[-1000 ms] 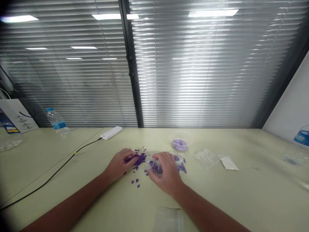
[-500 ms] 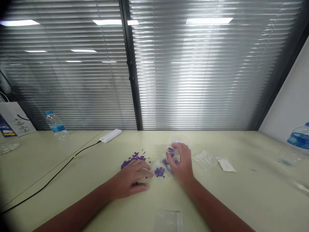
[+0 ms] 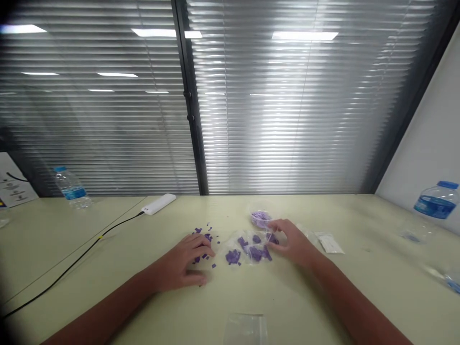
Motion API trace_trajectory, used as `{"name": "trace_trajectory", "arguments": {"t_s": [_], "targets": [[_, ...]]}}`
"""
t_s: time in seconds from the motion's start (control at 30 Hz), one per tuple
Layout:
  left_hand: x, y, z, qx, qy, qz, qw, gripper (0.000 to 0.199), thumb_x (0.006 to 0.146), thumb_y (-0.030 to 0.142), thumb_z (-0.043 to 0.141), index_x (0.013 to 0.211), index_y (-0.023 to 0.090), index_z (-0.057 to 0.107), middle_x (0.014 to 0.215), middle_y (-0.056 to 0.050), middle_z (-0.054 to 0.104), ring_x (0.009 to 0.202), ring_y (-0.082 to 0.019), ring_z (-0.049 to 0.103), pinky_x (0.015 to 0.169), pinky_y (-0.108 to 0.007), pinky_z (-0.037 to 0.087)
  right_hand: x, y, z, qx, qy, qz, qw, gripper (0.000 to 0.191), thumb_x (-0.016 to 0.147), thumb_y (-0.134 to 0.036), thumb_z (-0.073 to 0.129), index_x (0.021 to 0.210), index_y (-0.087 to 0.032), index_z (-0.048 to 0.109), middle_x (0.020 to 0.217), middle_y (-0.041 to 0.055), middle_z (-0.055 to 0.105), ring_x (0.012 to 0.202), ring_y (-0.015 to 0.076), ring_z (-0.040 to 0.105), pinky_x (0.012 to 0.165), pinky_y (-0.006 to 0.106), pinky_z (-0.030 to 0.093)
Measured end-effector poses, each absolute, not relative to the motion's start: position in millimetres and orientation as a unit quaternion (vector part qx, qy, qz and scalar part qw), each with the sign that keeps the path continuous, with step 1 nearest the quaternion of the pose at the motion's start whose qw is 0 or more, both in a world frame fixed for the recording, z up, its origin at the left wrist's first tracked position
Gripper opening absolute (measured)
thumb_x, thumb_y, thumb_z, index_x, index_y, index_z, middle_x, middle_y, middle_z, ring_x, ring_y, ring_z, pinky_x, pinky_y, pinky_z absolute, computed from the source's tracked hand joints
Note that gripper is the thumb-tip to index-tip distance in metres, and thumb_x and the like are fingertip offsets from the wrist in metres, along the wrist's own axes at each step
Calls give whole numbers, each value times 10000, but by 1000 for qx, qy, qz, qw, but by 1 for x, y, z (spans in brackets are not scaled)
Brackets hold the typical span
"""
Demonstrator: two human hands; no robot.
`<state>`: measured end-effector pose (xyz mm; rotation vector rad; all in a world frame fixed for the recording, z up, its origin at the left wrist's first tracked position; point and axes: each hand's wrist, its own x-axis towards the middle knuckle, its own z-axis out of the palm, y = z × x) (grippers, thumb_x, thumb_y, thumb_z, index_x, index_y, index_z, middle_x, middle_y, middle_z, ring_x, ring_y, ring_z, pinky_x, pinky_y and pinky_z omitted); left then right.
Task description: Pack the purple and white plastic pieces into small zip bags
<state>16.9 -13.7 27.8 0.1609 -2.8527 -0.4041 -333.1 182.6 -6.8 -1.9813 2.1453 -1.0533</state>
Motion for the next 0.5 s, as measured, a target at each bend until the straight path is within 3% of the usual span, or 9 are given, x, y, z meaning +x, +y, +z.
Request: {"name": "trace_trajectory", "arguments": {"t_s": [0.1,0.23,0.37,0.5], "targets": [[17,-15,29,69,-982,-141,107,381,920,485,676,1251,302,630,1280,-49,586,1220,-260,506,1066,-378,366,-348,183,-1,-614,721,-321,-20,404,877,-560,665,1172,-283,669,1127,52,682,1078,261,608,978,414,475],[16,-18,30,65,-983,-126,117,261,1008,415,558,1220,307,664,1246,-55,603,1201,-244,519,1066,-383,368,-382,189,1,-481,811,-319,-102,367,975,-538,472,995,-249,699,1020,55,705,973,253,623,838,385,489],[14,-17,25,28,-983,-135,121,198,979,395,623,1138,360,736,1178,-32,643,1145,-228,559,1023,-371,397,-407,195,-6,-456,852,-237,-95,322,936,-475,492,974,-236,705,1021,58,702,994,263,616,888,401,465],[13,-14,19,24,-979,-153,132,177,971,363,644,1103,390,759,1175,-17,648,1095,-203,589,996,-367,413,-403,196,-7,-466,859,-203,-68,367,875,-571,568,922,-236,712,1011,66,693,999,271,614,888,401,464]]}}
